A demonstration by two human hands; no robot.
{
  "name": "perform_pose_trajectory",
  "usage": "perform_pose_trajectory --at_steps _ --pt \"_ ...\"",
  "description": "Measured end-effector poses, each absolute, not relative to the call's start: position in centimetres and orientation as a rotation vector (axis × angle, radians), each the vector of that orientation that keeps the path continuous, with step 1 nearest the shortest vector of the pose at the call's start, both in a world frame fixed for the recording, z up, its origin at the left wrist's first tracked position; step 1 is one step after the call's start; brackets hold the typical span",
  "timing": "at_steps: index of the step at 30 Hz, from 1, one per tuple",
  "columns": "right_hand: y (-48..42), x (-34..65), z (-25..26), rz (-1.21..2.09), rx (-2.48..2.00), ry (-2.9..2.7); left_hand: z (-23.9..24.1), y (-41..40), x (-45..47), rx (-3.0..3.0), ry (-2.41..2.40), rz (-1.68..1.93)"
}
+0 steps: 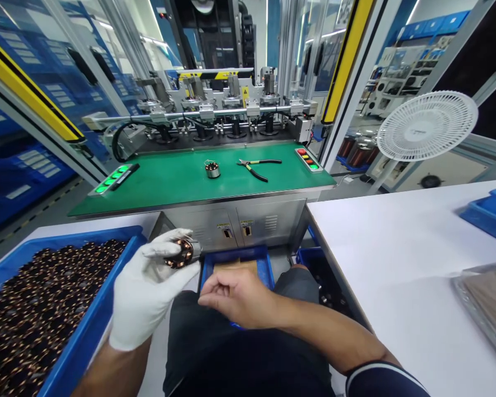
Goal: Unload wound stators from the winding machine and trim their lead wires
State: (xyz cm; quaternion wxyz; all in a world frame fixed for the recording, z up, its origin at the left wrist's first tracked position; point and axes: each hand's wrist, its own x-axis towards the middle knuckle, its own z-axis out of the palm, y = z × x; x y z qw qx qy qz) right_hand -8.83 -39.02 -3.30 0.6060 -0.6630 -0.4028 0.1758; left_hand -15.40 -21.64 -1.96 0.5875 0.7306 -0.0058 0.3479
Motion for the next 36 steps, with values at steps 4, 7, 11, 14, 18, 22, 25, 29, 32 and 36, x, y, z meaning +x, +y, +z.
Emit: perform_pose_trajectory --at_steps 4,7,11,14,18,22,25,29,32,36 --pt "-39.3 -7.9 -1.9 -0.400 -1.623 -1.082 -2.3 -22.5 -16.1 1.850 -0.094 0.998" --pt "-38.9 -8.1 -0.8 -0.409 -1.483 -1.139 -2.9 -22.7 -16.6 1.876 -0.139 0.995" --pt "-37.9 -9.3 -1.3 -0.163 -1.415 -0.890 -3.4 -23.5 -16.8 1.823 -0.010 0.962" --pt "-37.7 -9.6 -1.8 0.072 -1.331 -0.726 -3.5 -24.1 -16.8 1.761 0.086 0.989" --pt "-37.8 -9.0 -1.3 0.211 -1.275 -0.738 -3.8 -24.3 -17.2 1.819 0.052 0.944" --pt "-37.3 -9.0 -1.7 0.324 -1.197 -0.599 -4.5 -24.2 -17.7 1.896 0.013 0.902" --pt "-37.3 -9.1 -2.4 0.320 -1.123 -0.433 -4.6 -24.0 -17.8 1.908 0.037 0.869" --pt "-38.5 -7.5 -0.8 0.140 -1.340 -0.826 -3.9 -23.5 -17.7 2.059 0.037 0.795" --pt "-39.0 -6.1 1.1 0.148 -1.446 -1.188 -3.3 -23.5 -17.6 2.187 0.008 0.754" --pt "-38.2 -6.6 1.0 0.122 -1.402 -0.944 -3.2 -23.8 -17.6 2.189 -0.005 0.757"
